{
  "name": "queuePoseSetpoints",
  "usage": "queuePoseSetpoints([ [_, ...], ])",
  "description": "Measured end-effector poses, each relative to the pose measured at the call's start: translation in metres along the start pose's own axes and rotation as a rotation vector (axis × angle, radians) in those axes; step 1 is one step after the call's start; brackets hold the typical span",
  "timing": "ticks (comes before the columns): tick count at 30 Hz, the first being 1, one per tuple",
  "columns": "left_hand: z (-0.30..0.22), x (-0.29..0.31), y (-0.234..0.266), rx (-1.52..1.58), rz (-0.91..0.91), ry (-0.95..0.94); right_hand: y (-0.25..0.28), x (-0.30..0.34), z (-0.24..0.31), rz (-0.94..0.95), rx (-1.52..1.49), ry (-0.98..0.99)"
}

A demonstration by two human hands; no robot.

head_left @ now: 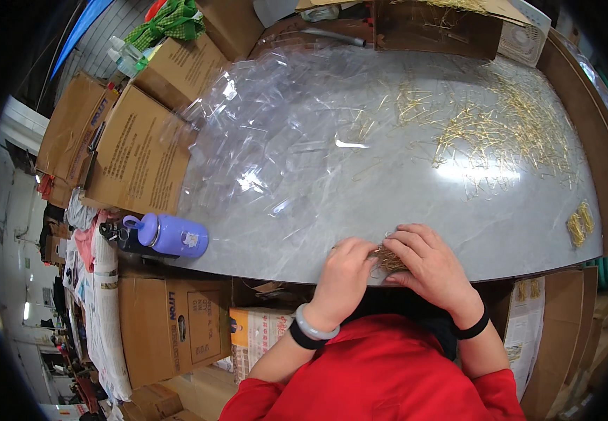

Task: Gathering and packaging small gold-colored metal components into small plastic bags at a workbench.

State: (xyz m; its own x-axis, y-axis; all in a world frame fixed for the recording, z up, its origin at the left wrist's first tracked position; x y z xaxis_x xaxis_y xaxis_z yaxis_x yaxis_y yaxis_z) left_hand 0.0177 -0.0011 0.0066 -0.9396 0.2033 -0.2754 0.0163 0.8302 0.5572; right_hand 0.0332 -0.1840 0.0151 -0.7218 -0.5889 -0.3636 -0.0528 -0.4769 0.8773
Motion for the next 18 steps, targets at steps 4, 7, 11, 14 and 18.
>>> queuePoseSetpoints([
  [4,-0.002,0.008,0.024,0.012,0.075,0.013,-0.001,0.0,-0.001,-0.017,-0.029,-0.045],
  [7,-0.003,0.01,0.023,-0.078,0.056,0.031,0.004,-0.003,0.001,-0.001,-0.065,-0.034],
  [11,0.001,0.005,0.012,-0.046,0.004,0.072,0.005,-0.002,-0.001,0.029,-0.043,0.042],
  [14,0.002,-0.004,0.003,-0.029,0.019,0.017,0.005,-0.003,0.0,0.03,-0.07,0.069],
  [18,-0.005,-0.009,-0.003,0.057,0.114,0.008,0.002,-0.001,-0.003,0.024,-0.133,-0.005],
])
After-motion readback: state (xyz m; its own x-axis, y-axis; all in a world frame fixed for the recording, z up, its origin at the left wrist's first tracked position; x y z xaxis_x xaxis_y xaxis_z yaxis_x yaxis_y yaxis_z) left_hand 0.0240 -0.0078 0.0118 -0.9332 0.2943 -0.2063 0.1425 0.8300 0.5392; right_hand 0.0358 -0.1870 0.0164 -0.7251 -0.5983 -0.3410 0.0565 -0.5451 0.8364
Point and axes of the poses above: each hand's wrist, its own x-axis away from the middle knuckle, its own y-axis out of the back of the hand, z = x × y, the point moved 3 cm from there along -x, towards the middle knuckle, and after that the axes turned 11 degrees about x, right-handed, at the moved point
